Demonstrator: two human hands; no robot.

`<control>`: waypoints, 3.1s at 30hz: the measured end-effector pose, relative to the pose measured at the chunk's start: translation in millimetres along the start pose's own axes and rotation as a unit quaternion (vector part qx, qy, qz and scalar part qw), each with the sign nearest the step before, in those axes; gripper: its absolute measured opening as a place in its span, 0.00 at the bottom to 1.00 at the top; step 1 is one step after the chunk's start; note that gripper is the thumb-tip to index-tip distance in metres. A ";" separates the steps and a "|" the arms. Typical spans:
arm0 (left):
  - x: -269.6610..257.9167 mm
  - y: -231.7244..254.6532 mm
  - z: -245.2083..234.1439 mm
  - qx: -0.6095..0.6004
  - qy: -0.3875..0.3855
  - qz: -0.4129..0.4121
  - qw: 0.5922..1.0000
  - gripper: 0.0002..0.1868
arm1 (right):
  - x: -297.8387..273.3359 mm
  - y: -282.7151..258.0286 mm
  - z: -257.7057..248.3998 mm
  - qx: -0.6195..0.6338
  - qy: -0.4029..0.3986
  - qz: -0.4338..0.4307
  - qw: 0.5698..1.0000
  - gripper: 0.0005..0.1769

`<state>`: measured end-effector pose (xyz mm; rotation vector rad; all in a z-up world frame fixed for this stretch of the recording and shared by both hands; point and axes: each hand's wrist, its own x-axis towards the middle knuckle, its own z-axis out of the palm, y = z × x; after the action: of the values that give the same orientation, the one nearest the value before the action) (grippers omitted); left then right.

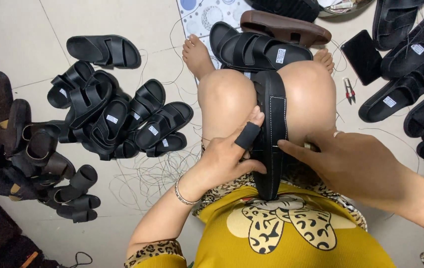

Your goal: Hand-stitching the strap of a black sandal using a needle and thread while sitting on the floor.

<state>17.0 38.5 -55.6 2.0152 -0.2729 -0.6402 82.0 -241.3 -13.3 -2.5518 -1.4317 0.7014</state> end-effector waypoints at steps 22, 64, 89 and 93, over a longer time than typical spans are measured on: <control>-1.3 41.1 7.5 -0.141 0.070 -0.107 0.982 0.15 | -7.1 -1.8 14.3 -0.017 0.111 0.043 0.993 0.18; -7.9 70.4 68.3 0.134 0.038 -0.172 0.975 0.59 | 37.6 -11.4 123.0 0.046 0.372 0.248 0.893 0.07; -41.1 -23.4 18.5 -0.509 -0.093 0.064 0.853 0.19 | -62.0 27.8 72.0 0.243 0.328 0.247 0.878 0.27; 0.9 12.5 -1.3 -0.473 0.020 -0.014 0.881 0.22 | -26.3 -29.3 39.7 0.372 0.102 0.134 0.913 0.41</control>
<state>19.3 32.8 -44.7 1.0813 0.0988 -0.5862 29.6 -251.7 -29.9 -2.1208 -0.5764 0.7899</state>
